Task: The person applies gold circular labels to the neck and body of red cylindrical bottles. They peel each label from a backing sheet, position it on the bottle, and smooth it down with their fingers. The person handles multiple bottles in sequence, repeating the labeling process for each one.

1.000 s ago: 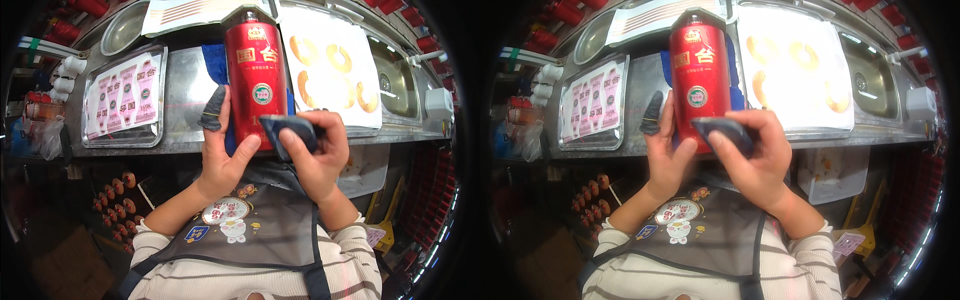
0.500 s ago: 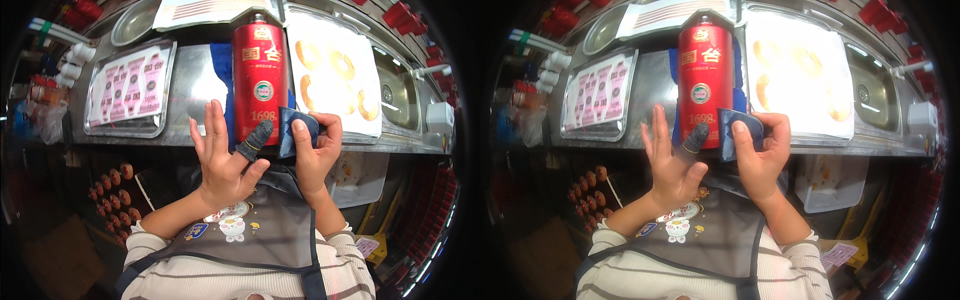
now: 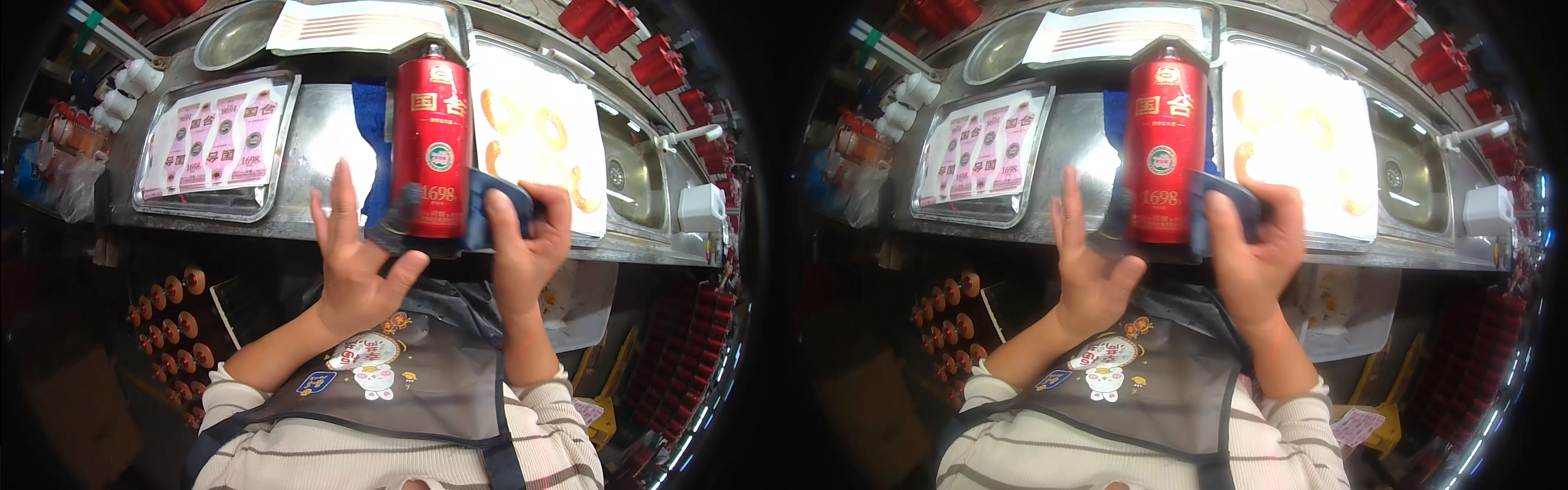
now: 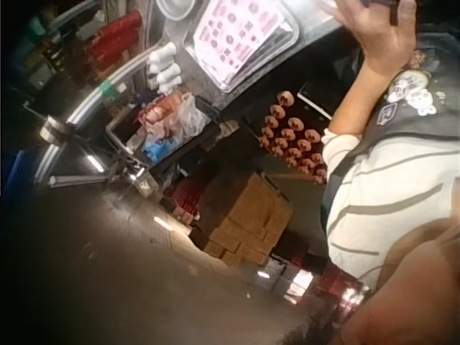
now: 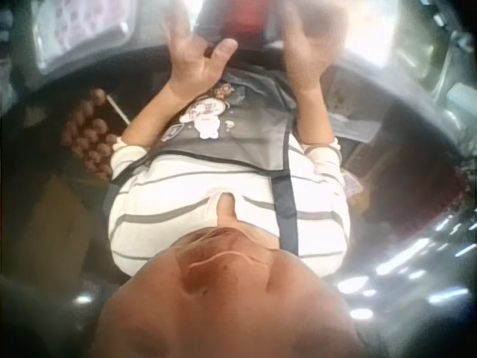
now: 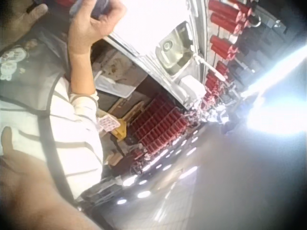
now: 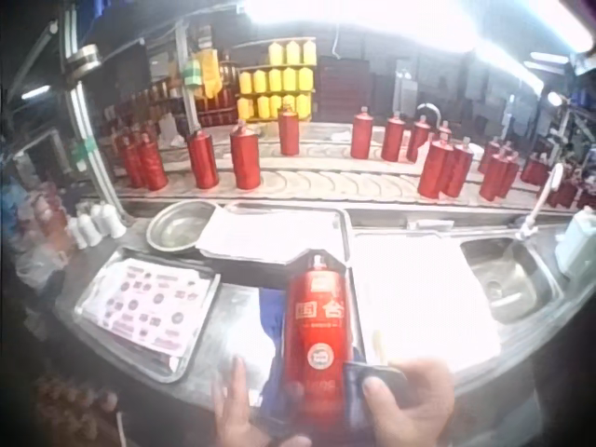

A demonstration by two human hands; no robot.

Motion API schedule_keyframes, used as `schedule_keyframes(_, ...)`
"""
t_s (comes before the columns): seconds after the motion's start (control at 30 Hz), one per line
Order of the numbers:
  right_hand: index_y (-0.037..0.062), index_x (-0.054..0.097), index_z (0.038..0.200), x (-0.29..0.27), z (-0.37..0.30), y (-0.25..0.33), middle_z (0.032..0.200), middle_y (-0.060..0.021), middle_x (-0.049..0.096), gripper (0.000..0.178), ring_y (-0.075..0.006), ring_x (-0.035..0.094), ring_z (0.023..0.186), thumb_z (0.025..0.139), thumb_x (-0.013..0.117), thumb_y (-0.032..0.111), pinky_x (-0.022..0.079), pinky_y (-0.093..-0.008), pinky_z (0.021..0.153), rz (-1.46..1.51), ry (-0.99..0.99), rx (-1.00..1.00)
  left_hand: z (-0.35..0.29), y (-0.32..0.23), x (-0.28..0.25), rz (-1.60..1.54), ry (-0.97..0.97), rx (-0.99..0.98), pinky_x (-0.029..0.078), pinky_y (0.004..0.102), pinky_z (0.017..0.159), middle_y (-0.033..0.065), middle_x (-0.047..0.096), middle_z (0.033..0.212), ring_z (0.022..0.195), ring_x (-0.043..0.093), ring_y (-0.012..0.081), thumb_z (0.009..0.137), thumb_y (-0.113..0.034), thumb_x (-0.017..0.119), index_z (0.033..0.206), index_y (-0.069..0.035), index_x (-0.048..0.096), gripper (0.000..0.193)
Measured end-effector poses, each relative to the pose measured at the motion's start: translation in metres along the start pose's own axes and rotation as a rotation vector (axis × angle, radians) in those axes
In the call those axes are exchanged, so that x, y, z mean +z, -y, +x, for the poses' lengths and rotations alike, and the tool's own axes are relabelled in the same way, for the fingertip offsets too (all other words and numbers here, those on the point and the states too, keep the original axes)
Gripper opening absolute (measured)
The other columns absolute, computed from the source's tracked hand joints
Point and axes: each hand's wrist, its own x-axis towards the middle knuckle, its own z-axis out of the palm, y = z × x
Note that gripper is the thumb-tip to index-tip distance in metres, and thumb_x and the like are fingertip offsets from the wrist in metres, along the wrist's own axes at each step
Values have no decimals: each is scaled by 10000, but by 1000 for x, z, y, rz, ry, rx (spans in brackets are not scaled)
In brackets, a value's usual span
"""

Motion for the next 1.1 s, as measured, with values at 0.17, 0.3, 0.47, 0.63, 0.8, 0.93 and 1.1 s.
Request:
schedule_keyframes(0.17,8,595,1049,14,52,-35,882,-73,613,237,-135,597,821,879,730,105,498,-289,748,-225,43,-169,18,4,4,87,58,36,34,722,1116,386,166,1585,1469,199,542,967,-532,555,1272,-110,697,539)
schedule_keyframes(0.3,8,585,1039,-5,76,-44,885,-38,615,216,-99,586,803,888,730,62,493,-248,728,-118,-23,-40,30,21,1,27,-12,14,32,735,1105,371,164,1593,1467,211,539,981,-553,517,1301,-134,683,553)
schedule_keyframes(0.47,14,593,1038,38,76,-20,928,-62,614,198,-113,584,861,896,719,70,488,-261,792,-233,70,-221,76,22,16,9,-19,56,54,739,1103,369,199,1584,1446,255,544,1011,-513,484,1186,-113,730,502)
schedule_keyframes(0.63,-7,572,1051,20,86,-46,956,-43,609,199,-88,570,877,929,700,83,479,-234,794,-118,22,-100,79,42,19,-70,-54,-72,72,741,1100,401,223,1556,1429,302,535,1035,-471,458,990,-34,728,515)
schedule_keyframes(0.8,-12,572,1046,12,93,-44,946,-43,609,209,-88,579,863,915,715,63,491,-237,767,-93,-40,-136,80,52,23,-146,-104,-102,92,752,1091,358,202,1589,1443,308,500,1034,-441,476,947,-6,709,501)
schedule_keyframes(0.93,14,635,1065,44,91,-4,881,-64,632,222,-136,622,794,868,736,23,518,-267,758,-376,126,-460,85,36,21,-127,-68,-13,79,738,1105,331,215,1600,1443,302,507,1020,-432,514,928,12,711,494)
schedule_keyframes(1.1,102,709,932,54,94,7,793,-58,596,293,-247,570,691,674,725,-36,464,-376,629,-684,282,-935,77,57,10,-182,-133,-122,91,723,1110,334,221,1597,1442,319,482,1050,-408,465,839,25,660,519)
